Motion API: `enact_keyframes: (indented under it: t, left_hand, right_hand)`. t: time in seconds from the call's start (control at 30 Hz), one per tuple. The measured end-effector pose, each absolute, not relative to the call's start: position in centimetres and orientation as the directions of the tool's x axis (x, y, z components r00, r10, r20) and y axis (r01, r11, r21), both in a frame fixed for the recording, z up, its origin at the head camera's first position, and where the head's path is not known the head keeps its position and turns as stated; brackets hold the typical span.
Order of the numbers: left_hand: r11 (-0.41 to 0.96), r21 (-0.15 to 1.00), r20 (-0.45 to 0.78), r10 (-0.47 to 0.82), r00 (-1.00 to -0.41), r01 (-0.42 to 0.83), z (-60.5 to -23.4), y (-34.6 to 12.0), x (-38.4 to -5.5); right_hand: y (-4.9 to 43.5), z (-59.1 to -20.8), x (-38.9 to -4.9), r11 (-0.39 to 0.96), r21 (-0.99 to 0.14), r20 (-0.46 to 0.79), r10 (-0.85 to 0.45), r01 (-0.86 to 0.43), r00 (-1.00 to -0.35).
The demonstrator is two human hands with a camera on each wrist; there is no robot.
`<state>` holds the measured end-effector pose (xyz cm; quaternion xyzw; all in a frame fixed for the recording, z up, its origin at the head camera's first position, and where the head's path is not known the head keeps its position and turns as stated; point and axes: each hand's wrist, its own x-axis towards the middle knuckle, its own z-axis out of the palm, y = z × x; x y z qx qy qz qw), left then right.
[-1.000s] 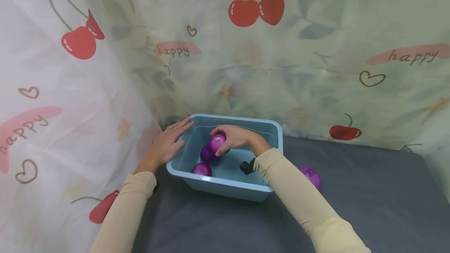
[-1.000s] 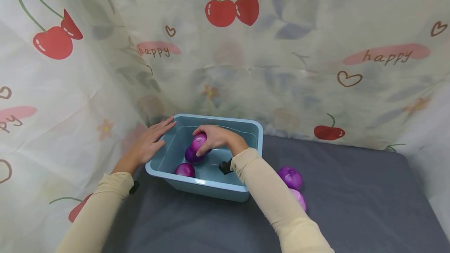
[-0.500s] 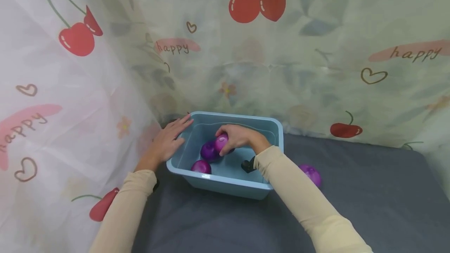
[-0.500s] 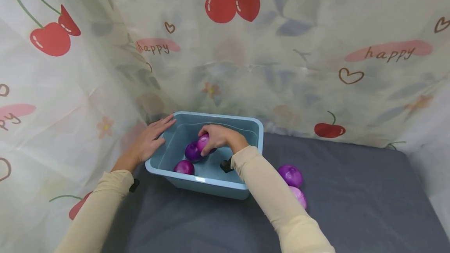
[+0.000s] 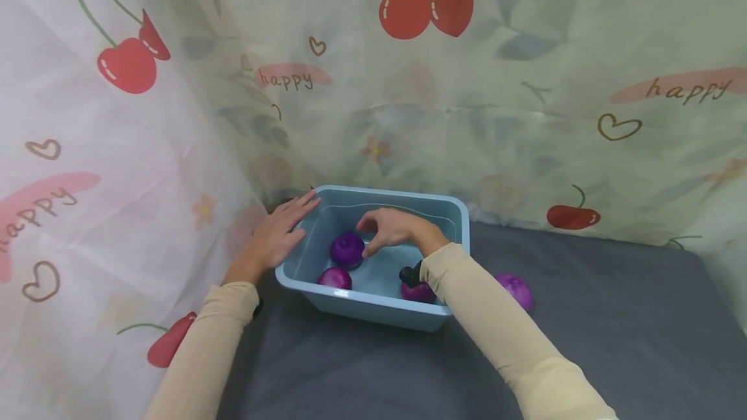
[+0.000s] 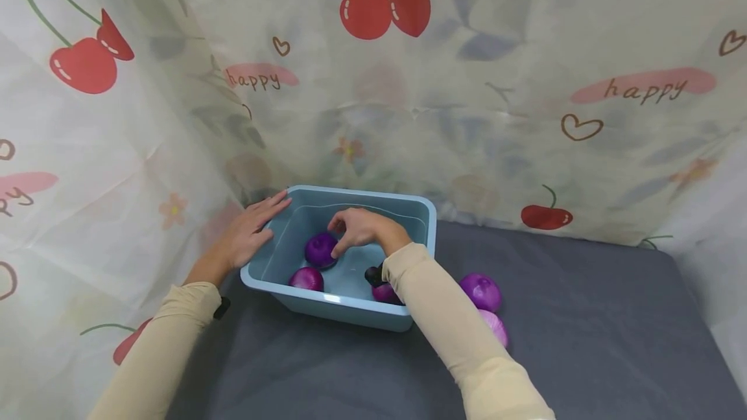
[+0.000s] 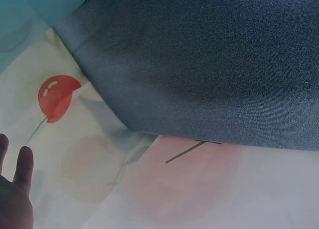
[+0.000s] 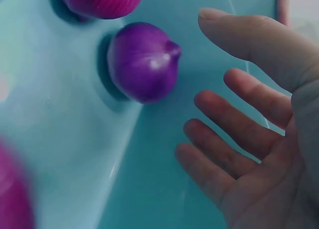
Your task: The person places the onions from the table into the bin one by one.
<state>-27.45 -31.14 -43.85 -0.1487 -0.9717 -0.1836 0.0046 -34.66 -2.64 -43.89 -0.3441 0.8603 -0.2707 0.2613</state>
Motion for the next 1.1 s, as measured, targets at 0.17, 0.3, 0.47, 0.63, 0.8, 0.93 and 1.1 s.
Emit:
enact_keyframes:
  t: [0.17,0.3,0.47,0.63,0.8,0.93,1.1]
  left_hand:
    - [0.888,0.357,0.063,0.285,-0.956,0.289,-43.9,-31.1,-27.4]
    - [0.887,0.358,0.071,0.285,-0.956,0.291,-44.2,-31.0,-27.4]
    - [0.877,0.365,0.082,0.303,-0.949,0.311,-44.3,-31.1,-27.4]
    - [0.877,0.358,0.094,0.307,-0.947,0.32,-44.3,-31.3,-27.6]
    - [0.882,0.351,0.079,0.305,-0.949,0.313,-44.4,-31.3,-27.7]
    - [0.881,0.359,0.077,0.302,-0.95,0.31,-44.2,-31.2,-27.6]
    - [0.882,0.362,0.072,0.297,-0.952,0.302,-44.1,-31.1,-27.5]
  right_hand:
    - [-2.6,-43.6,-34.6,0.597,-0.668,-0.249,-0.742,-0.444,-0.622]
    - [-2.5,-42.9,-34.6,0.58,-0.674,-0.223,-0.75,-0.457,-0.622]
    - [-1.7,-40.8,-33.8,0.576,-0.644,-0.219,-0.77,-0.504,-0.599]
    - [0.1,-38.4,-32.8,0.521,-0.674,-0.158,-0.794,-0.523,-0.588]
    - [2.8,-36.8,-32.0,0.468,-0.722,-0.096,-0.797,-0.509,-0.596]
    - [5.2,-35.9,-31.5,0.432,-0.764,-0.047,-0.778,-0.479,-0.626]
    - [8.4,-35.5,-31.0,0.398,-0.802,0.019,-0.728,-0.445,-0.685]
